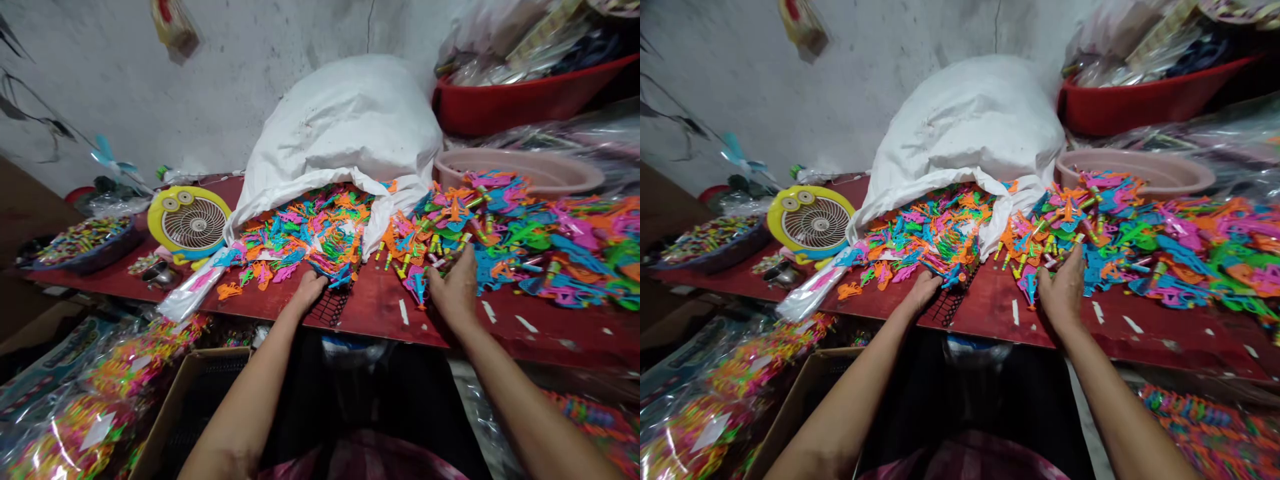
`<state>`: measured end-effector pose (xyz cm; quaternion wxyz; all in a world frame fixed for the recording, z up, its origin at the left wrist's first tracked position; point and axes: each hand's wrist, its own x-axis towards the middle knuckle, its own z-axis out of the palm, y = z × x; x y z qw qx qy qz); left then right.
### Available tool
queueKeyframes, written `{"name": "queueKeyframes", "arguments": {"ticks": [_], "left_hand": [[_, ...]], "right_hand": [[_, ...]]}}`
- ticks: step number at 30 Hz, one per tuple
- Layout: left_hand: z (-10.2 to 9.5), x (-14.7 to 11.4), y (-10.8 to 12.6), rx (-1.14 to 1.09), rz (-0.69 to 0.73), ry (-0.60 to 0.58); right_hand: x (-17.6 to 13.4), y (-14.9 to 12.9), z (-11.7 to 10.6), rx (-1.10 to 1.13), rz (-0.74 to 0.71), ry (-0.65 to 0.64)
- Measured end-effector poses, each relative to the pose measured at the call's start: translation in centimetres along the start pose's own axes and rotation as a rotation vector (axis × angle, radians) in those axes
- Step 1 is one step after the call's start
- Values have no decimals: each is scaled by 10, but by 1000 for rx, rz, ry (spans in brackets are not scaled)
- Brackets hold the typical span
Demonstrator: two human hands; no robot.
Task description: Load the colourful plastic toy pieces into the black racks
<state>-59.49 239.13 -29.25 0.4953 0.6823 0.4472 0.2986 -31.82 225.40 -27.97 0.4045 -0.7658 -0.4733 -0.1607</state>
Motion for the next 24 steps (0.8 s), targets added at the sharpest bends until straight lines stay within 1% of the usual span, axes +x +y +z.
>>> {"name": "queueKeyframes", "arguments": {"ticks": [2,5,7,8,9,10,12,13,14,15,17,18,19,21,24], "left_hand": [[1,-2,0,15,-6,5],[1,-10,-5,30,4,39],[1,-24,-7,20,100,105],[0,-33,-5,21,181,170],[0,-44,-2,31,282,263],[0,-56,3,65,381,391],[4,-77,21,220,530,606],[7,-85,33,295,595,654],[11,-89,45,378,658,636],[16,-91,56,460,710,593],[26,-88,73,564,743,543],[29,-84,78,588,738,534],[32,-80,81,587,729,530],[32,-71,81,519,717,513],[25,-65,77,355,733,457]], "right_hand": [[0,-5,-4,-78,5,22],[0,-9,-9,-143,18,-18],[-2,-10,-15,-176,12,-20],[-4,-11,-19,-184,0,-9],[-6,-14,-23,-182,-20,8],[-9,-18,-26,-164,-50,24],[-16,-32,-30,-67,-130,15],[-21,-42,-30,12,-173,-22],[-25,-53,-27,103,-214,-81],[-31,-64,-22,192,-249,-158],[-42,-84,-8,315,-284,-295],[-47,-93,0,344,-286,-341],[-51,-99,9,359,-276,-367],[-59,-108,24,379,-243,-383],[-65,-114,38,390,-189,-374]]}}
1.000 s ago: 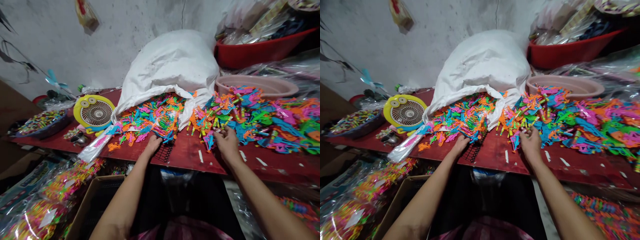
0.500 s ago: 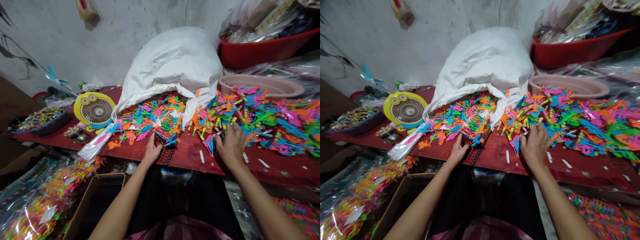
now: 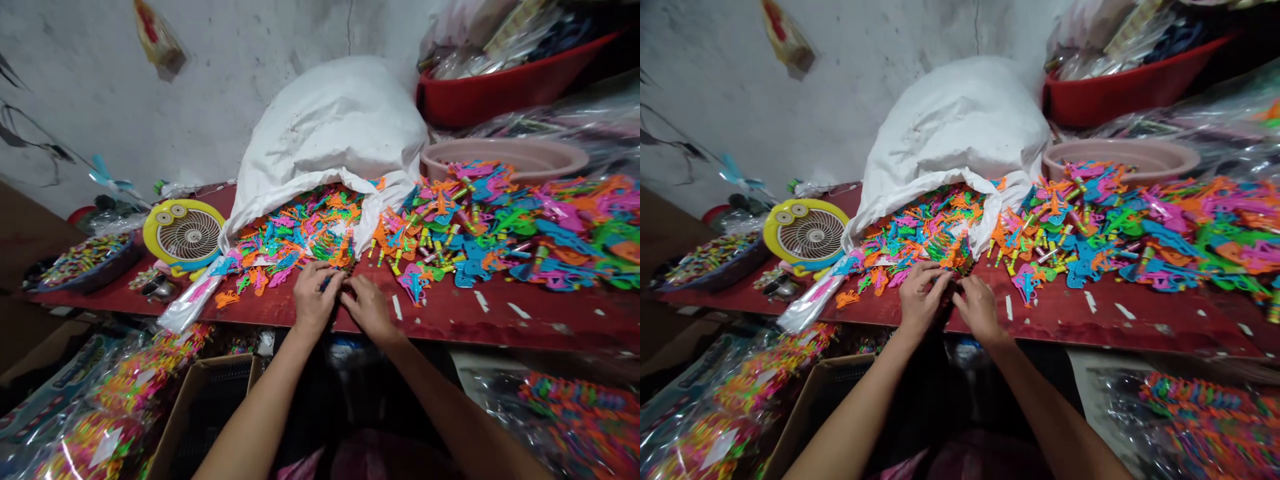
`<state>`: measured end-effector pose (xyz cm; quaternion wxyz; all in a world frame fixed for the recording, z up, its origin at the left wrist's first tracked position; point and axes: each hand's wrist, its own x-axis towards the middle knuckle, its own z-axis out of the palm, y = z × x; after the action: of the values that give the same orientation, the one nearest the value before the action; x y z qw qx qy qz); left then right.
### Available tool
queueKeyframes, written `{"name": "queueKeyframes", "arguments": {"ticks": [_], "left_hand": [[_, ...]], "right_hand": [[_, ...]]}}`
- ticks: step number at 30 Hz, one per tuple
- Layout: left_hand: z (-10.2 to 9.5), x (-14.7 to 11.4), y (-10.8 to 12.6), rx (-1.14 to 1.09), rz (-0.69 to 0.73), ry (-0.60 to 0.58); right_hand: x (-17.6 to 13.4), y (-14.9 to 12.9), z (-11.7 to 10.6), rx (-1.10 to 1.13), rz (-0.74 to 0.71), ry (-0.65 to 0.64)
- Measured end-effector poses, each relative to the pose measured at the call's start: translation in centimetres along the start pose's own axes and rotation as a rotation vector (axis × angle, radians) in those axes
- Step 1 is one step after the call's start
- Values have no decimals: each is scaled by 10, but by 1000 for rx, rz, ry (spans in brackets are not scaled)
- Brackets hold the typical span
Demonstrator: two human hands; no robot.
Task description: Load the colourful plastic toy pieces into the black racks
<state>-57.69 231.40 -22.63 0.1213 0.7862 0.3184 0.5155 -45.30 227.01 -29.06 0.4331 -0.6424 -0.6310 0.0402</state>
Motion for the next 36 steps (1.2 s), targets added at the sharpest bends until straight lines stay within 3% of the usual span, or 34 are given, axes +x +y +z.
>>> {"name": "queueKeyframes", "arguments": {"ticks": [11,17,22,36], "left_hand": [[-11,23,-14,8,2,-135],[-16,15,-20,52,25,-165],[-21,20,-31,107,118,-235],[-37,56,-62,-122,-118,-395]], "right_hand": [[8,-12,18,-239,142,47],[11,-14,21,-207,172,8],[14,-9,25,-126,233,49],[17,3,40,41,108,35]]}}
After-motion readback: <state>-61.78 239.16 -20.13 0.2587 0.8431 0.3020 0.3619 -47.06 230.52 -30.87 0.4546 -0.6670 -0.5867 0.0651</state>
